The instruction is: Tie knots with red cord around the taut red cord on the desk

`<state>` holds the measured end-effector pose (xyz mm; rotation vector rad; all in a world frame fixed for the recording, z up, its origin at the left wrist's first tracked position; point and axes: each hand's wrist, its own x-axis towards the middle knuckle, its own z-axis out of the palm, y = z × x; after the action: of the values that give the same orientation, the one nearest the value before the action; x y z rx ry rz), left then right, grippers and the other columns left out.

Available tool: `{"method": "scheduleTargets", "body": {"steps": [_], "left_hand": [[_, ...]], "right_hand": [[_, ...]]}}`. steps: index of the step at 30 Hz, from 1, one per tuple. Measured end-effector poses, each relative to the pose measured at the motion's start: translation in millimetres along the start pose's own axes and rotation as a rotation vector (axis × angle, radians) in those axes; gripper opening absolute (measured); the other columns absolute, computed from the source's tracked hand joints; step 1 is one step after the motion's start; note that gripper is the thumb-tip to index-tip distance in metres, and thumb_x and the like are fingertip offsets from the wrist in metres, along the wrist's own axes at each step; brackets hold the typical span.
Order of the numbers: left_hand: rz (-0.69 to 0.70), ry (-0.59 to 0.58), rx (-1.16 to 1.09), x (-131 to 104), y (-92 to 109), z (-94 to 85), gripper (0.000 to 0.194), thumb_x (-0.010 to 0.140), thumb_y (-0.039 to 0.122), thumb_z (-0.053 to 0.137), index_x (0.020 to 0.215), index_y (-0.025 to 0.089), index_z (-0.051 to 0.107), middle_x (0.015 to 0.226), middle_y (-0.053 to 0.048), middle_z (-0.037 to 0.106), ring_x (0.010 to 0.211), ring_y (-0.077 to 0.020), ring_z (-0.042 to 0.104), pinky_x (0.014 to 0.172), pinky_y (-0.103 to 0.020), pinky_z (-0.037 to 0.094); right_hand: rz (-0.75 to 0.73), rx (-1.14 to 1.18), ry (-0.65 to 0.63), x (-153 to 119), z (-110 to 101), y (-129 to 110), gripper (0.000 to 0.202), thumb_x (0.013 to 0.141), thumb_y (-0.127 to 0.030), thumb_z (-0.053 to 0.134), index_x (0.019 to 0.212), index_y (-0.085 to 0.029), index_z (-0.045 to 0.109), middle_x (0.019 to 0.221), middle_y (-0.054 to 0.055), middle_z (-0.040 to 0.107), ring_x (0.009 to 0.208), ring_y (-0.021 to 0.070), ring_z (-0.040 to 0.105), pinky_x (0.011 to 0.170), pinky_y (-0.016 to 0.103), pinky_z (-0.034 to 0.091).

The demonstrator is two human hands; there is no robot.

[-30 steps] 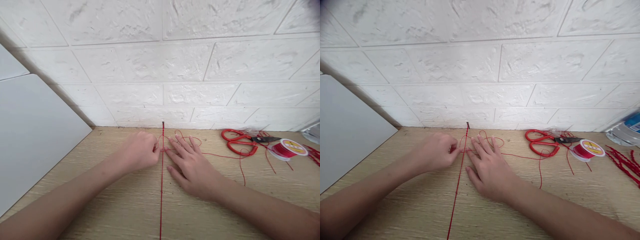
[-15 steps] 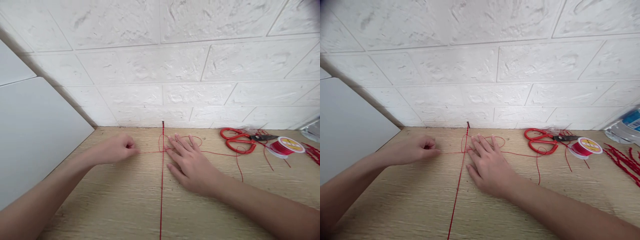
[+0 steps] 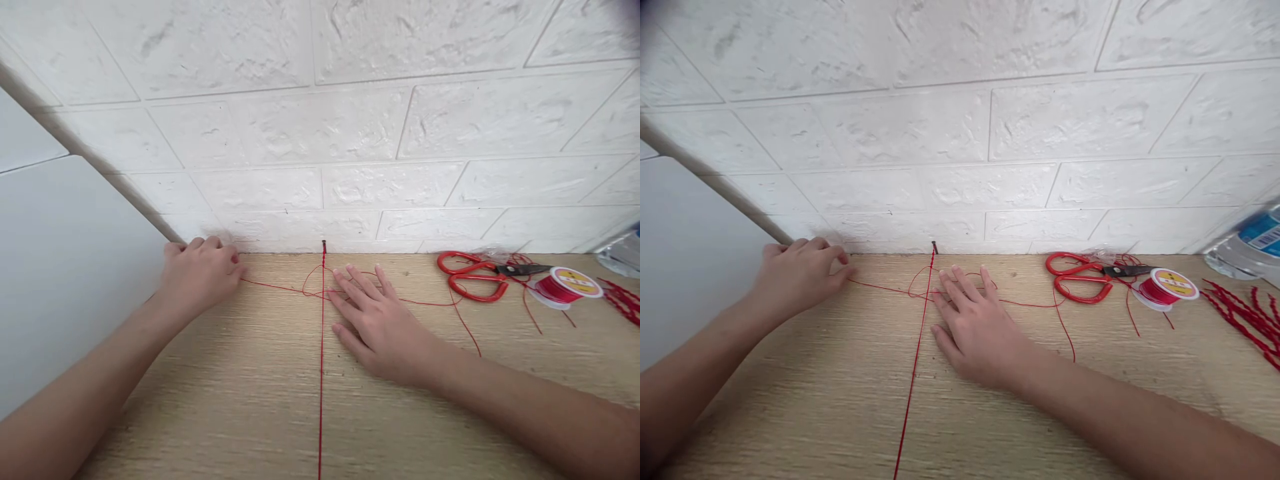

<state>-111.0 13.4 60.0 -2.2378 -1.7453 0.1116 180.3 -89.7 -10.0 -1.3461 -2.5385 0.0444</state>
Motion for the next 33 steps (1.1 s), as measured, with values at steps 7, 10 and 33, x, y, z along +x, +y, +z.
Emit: {"method": "scheduleTargets", "body": {"steps": [7,10,33], "left_hand": [[0.304,0.035,-0.690,-8,46,28.8,0.028,0.091,0.048,0.058,0.094,0.022,0.068,0.126,-0.007,0.058,0.118,-0.0261,0.052,0.103,-0.046,0.040],[0.260,-0.017,-0.782,-9,50,34.1,0.027,0.090,0.045,0.058,0.085,0.020,0.067,0.129,-0.007,0.056,0.121,-0.0271,0.051,0.104,-0.048,0.042],[0.364,0.254,-0.294,-47,75,30.1,0.040,0.099,0.040,0.042,0.115,0.013,0.067,0.124,-0.016,0.069,0.111,-0.0312,0.068,0.092,-0.045,0.057]], "right_hand": [[0.048,0.033,-0.045,2,-3,0,0.056,0.104,-0.046,0.030,0.150,-0.018,0.046,0.164,0.014,0.028,0.153,0.0333,0.017,0.120,0.066,0.013],[0.082,0.050,-0.075,3,-4,-1,0.055,0.103,-0.044,0.034,0.151,-0.021,0.045,0.165,0.014,0.022,0.153,0.0361,0.014,0.117,0.069,0.016],[0.126,0.048,-0.080,1,0,-1,0.055,0.102,-0.048,0.037,0.154,-0.028,0.040,0.166,0.016,0.016,0.153,0.0414,0.007,0.110,0.080,0.010]]}}
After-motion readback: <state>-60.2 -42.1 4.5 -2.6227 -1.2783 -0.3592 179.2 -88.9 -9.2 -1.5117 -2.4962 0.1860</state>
